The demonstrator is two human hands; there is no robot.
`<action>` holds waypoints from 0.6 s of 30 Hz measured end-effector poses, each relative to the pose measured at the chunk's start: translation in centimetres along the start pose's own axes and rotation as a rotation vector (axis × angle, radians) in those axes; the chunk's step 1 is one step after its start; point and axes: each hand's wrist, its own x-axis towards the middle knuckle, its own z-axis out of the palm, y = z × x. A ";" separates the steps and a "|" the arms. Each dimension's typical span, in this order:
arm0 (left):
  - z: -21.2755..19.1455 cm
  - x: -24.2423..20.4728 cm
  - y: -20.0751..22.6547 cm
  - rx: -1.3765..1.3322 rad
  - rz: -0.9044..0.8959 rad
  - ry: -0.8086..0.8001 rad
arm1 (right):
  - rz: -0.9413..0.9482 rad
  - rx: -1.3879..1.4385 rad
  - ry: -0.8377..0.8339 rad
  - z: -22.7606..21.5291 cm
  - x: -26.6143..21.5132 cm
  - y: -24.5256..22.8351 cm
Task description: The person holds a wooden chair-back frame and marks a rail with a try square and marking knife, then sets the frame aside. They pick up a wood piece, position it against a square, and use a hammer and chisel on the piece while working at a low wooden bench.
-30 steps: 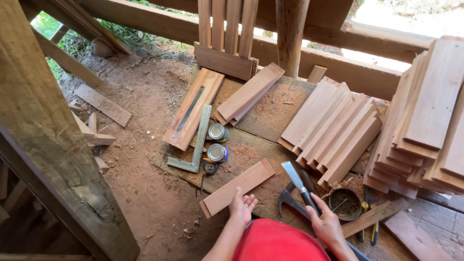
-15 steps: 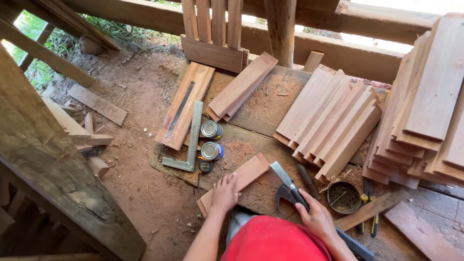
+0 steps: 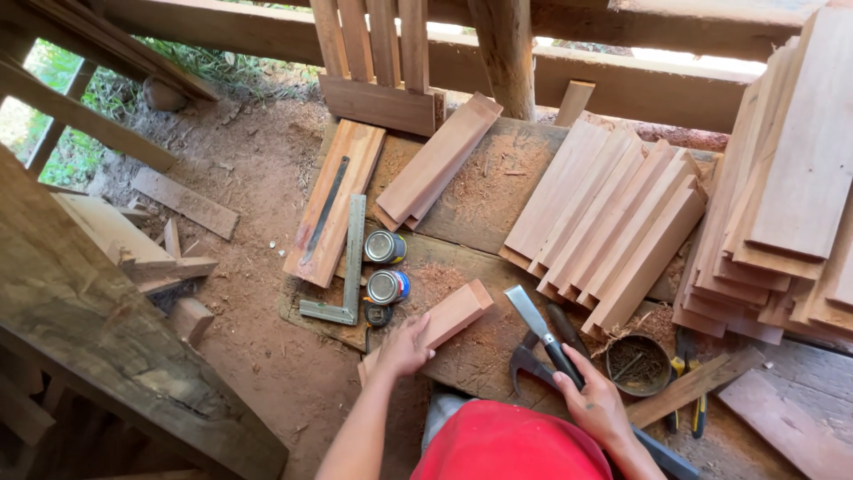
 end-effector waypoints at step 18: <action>0.3 -7.5 13.5 -0.207 1.054 0.638 | -0.063 0.551 -0.456 0.9 -0.6 0.6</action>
